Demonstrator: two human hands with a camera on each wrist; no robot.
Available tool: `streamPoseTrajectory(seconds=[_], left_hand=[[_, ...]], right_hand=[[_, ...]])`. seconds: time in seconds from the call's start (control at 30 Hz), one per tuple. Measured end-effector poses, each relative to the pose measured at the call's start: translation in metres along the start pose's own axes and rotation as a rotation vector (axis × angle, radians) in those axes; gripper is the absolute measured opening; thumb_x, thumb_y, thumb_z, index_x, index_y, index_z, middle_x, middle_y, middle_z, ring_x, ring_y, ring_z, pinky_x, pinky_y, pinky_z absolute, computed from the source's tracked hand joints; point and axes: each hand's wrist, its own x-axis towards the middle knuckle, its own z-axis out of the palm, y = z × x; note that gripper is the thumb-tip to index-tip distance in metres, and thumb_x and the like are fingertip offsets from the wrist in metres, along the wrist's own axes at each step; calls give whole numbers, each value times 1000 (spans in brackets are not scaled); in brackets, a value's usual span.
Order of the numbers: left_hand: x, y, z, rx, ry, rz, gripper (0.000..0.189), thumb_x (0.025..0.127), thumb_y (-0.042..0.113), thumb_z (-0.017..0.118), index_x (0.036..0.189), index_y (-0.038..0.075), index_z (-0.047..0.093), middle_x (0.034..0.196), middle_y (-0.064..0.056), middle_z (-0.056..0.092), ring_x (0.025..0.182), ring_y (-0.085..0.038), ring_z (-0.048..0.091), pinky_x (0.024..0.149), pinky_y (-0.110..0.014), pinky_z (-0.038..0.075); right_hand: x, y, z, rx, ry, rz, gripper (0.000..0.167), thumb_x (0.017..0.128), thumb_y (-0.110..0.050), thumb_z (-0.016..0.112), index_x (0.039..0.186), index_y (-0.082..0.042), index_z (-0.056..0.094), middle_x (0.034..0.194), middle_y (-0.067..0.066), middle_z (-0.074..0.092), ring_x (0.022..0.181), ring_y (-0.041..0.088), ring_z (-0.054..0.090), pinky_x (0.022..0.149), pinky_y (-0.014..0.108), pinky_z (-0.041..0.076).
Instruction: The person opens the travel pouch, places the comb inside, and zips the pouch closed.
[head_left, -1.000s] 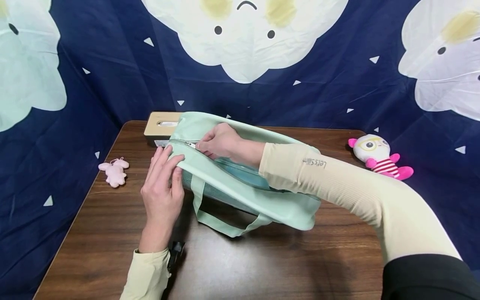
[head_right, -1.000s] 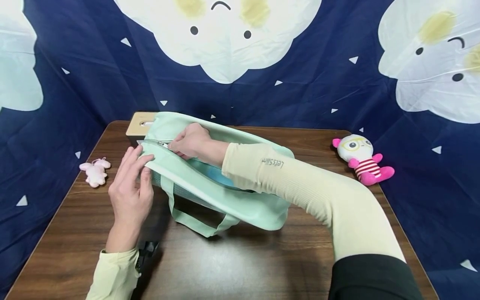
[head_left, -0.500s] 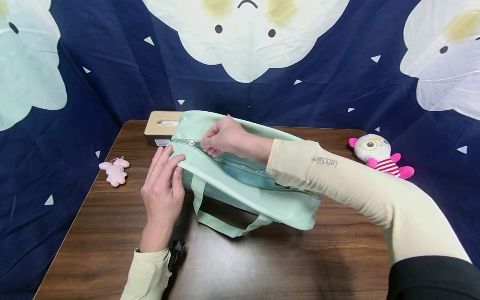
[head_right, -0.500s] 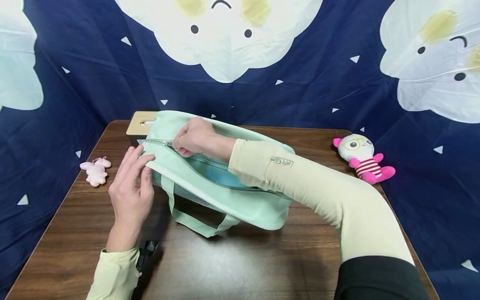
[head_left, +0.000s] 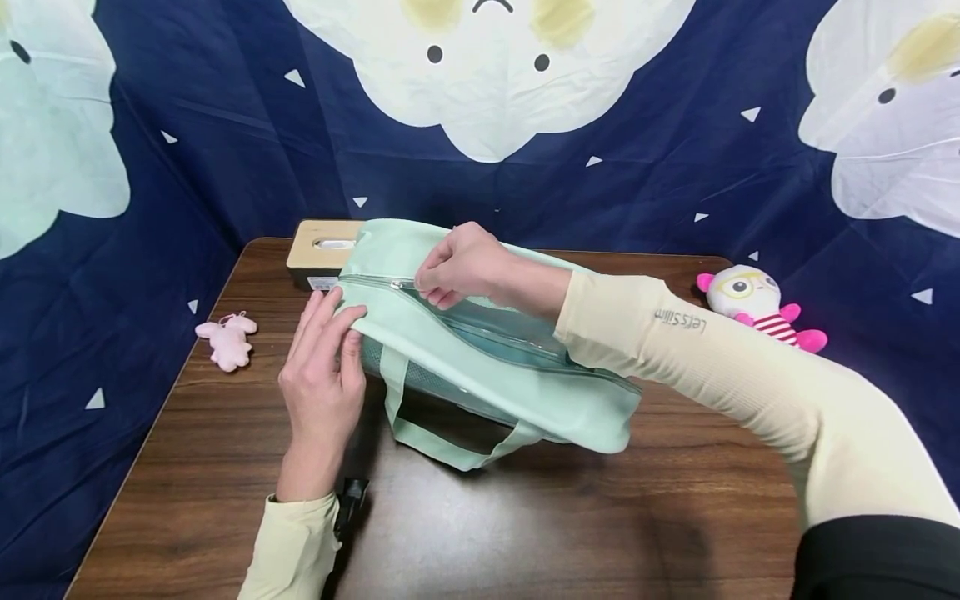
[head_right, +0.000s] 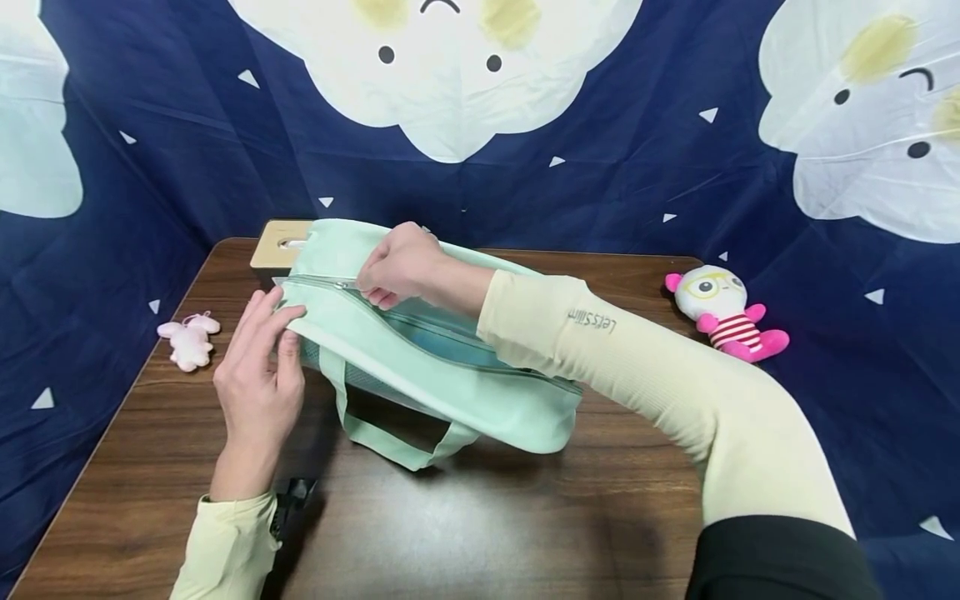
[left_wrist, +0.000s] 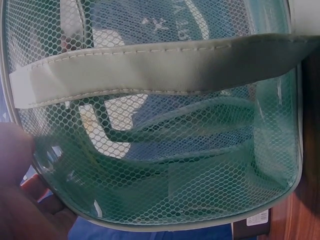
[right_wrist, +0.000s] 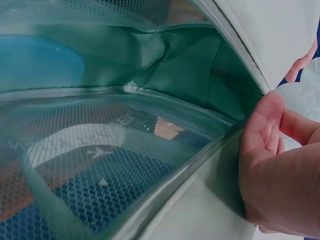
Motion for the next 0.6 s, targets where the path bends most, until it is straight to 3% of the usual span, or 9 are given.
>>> streamPoseTrajectory(seconds=[0.23,0.6], left_hand=[[0,0,0,6,-7,-9,22,103,16,61,111,1,75,134,-18,68,136,-37,56,119,-41,39],[-1,0,-1,1,-6,-7,30,106,25,57,111,1,75,134,-18,68,135,-39,57,120,-41,38]], right_hand=[[-6,3,-9,-15,-13,-13,11,96,0,68,98,8,75,86,16,73,73,20,69,75,31,63],[-9,6,-13,-29,-26,-17,12,95,-1,69,100,8,75,85,13,74,75,20,70,76,30,63]])
